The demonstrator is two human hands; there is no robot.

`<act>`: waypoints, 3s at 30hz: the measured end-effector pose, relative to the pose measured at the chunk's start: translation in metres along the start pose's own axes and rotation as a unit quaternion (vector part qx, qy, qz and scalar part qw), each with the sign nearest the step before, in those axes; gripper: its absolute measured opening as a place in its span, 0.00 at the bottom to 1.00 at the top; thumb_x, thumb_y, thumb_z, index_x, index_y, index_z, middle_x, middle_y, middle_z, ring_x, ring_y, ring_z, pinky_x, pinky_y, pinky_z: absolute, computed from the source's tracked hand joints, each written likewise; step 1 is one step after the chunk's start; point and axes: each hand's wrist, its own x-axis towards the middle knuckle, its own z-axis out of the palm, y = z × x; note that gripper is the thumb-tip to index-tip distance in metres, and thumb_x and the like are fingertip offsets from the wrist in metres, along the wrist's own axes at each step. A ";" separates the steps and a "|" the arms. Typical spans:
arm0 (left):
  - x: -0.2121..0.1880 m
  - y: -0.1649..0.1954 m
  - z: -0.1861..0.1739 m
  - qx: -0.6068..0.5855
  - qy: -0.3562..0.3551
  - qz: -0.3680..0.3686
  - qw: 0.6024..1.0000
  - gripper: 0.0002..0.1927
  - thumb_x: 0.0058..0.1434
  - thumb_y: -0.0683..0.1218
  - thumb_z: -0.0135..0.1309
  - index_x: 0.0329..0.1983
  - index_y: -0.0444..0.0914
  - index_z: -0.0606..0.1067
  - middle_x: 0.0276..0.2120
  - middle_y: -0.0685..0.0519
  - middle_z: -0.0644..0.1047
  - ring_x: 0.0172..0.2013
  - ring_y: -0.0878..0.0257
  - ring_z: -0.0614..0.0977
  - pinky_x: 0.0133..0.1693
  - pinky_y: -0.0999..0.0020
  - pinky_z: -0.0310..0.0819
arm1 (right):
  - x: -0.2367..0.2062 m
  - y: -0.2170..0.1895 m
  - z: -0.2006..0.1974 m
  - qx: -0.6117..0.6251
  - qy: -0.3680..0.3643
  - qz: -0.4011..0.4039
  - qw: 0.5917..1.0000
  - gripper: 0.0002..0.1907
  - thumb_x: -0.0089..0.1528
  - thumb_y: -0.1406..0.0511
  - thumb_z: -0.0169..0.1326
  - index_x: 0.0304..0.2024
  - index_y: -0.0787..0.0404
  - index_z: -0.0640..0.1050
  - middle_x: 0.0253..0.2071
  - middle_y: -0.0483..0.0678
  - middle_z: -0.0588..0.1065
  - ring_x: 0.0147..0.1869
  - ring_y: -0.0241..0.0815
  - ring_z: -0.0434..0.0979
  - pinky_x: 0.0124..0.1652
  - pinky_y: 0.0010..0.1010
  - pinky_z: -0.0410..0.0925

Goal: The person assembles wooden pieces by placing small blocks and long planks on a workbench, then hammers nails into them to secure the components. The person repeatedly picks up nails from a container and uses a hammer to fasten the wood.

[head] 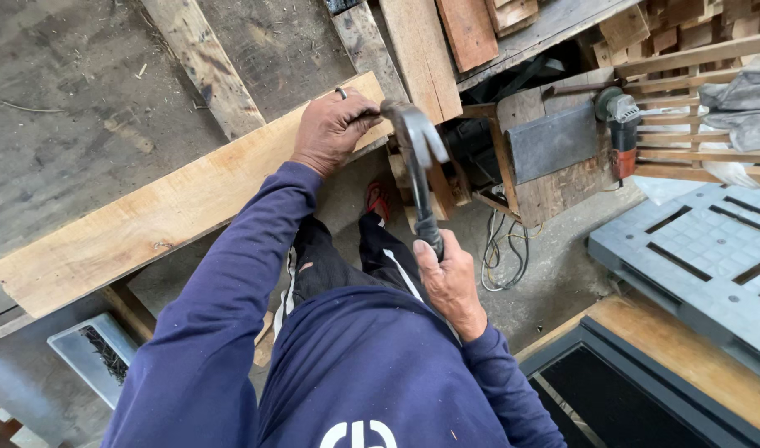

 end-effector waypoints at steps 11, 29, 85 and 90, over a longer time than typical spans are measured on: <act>0.002 0.000 -0.002 0.047 -0.010 -0.002 0.999 0.06 0.63 0.44 0.63 0.39 0.37 0.81 0.34 0.48 0.80 0.36 0.51 0.81 0.39 0.60 0.74 | 0.003 -0.004 -0.001 -0.012 0.000 0.007 1.000 0.16 0.69 0.55 0.53 0.45 0.63 0.75 0.21 0.39 0.69 0.23 0.27 0.68 0.24 0.22 0.64; 0.006 -0.026 0.015 -0.145 0.356 -0.094 0.918 0.05 0.75 0.41 0.42 0.48 0.36 0.69 0.35 0.55 0.74 0.37 0.67 0.73 0.45 0.72 0.71 | 0.018 -0.073 -0.008 0.037 0.007 0.065 0.997 0.13 0.70 0.58 0.46 0.41 0.61 0.73 0.22 0.42 0.71 0.20 0.31 0.70 0.20 0.23 0.66; -0.024 -0.006 -0.052 -0.349 0.145 -0.183 0.908 0.11 0.63 0.46 0.63 0.43 0.35 0.79 0.37 0.50 0.82 0.32 0.68 0.76 0.36 0.75 0.75 | 0.031 0.018 0.012 0.094 -0.068 0.076 0.990 0.14 0.67 0.58 0.55 0.39 0.63 0.72 0.21 0.42 0.69 0.19 0.31 0.67 0.20 0.25 0.62; -0.026 -0.011 -0.048 -0.118 0.150 -0.128 0.973 0.11 0.63 0.43 0.65 0.46 0.38 0.79 0.43 0.51 0.80 0.41 0.67 0.82 0.43 0.73 0.82 | 0.019 0.022 0.018 0.103 -0.061 0.076 0.990 0.16 0.67 0.55 0.53 0.42 0.61 0.73 0.20 0.40 0.69 0.19 0.29 0.68 0.20 0.22 0.63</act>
